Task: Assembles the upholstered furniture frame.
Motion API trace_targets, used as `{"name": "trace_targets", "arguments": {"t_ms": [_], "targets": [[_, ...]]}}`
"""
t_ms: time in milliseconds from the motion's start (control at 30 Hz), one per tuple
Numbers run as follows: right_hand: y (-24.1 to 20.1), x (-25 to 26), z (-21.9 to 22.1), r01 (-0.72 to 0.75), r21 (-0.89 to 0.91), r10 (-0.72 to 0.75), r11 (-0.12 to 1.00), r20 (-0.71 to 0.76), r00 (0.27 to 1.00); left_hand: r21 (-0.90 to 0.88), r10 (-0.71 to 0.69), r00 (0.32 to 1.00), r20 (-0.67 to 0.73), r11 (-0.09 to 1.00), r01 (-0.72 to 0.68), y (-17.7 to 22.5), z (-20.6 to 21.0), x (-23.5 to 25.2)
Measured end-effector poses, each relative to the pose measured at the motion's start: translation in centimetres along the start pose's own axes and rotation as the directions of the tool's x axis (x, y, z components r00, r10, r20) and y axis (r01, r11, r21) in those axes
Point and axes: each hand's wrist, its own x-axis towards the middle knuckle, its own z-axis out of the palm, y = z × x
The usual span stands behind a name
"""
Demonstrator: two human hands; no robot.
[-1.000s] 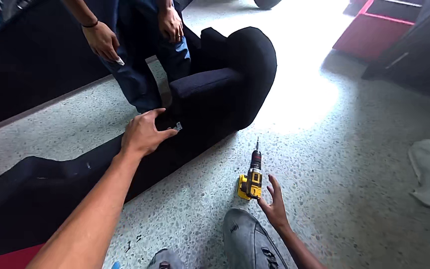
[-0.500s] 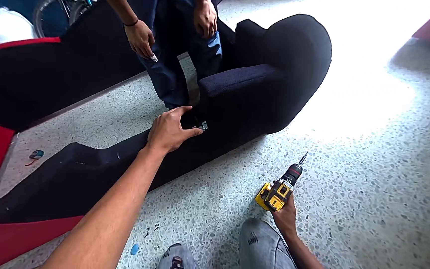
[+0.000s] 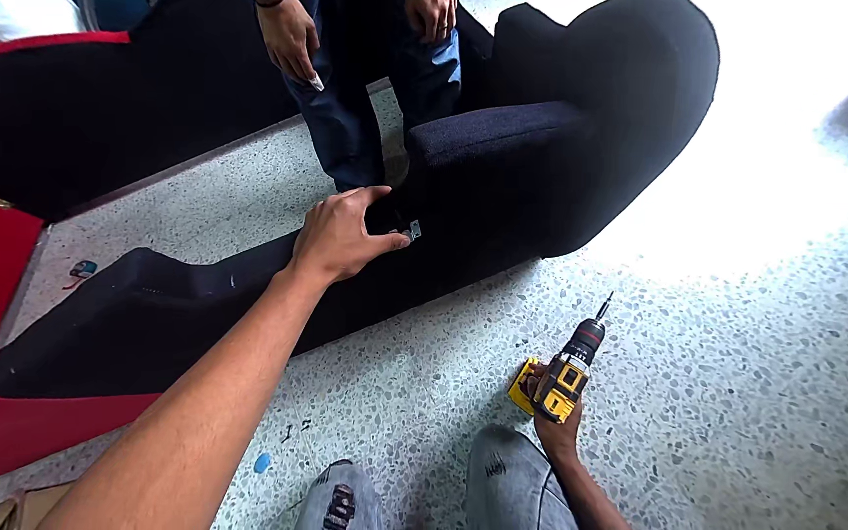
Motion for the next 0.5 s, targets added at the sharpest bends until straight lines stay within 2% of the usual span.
{"name": "trace_targets", "arguments": {"t_ms": [200, 267, 400, 500], "targets": [[-0.2, -0.4, -1.0, 0.049, 0.024, -0.050, 0.998, 0.034, 0.998, -0.005, -0.003, 1.000, -0.003, 1.000, 0.003, 0.0, 0.1, 0.1], [-2.6, -0.2, -0.9, 0.073, 0.026, -0.075, 0.997, 0.063, 0.995, -0.006, -0.005, 1.000, 0.000, 1.000, 0.005, 0.0, 0.1, 0.1], [-10.6, 0.6, 0.5, 0.104, -0.184, -0.084, 0.978, 0.111, 0.990, -0.014, -0.010, 1.000, 0.000, 1.000, 0.010, 0.0, 0.1, 0.1], [-13.7, 1.2, 2.0, 0.159, -0.202, -0.125, 0.966, 0.168, 0.978, -0.006, -0.007, 1.000, -0.006, 1.000, 0.007, 0.0, 0.2, 0.1]]}}
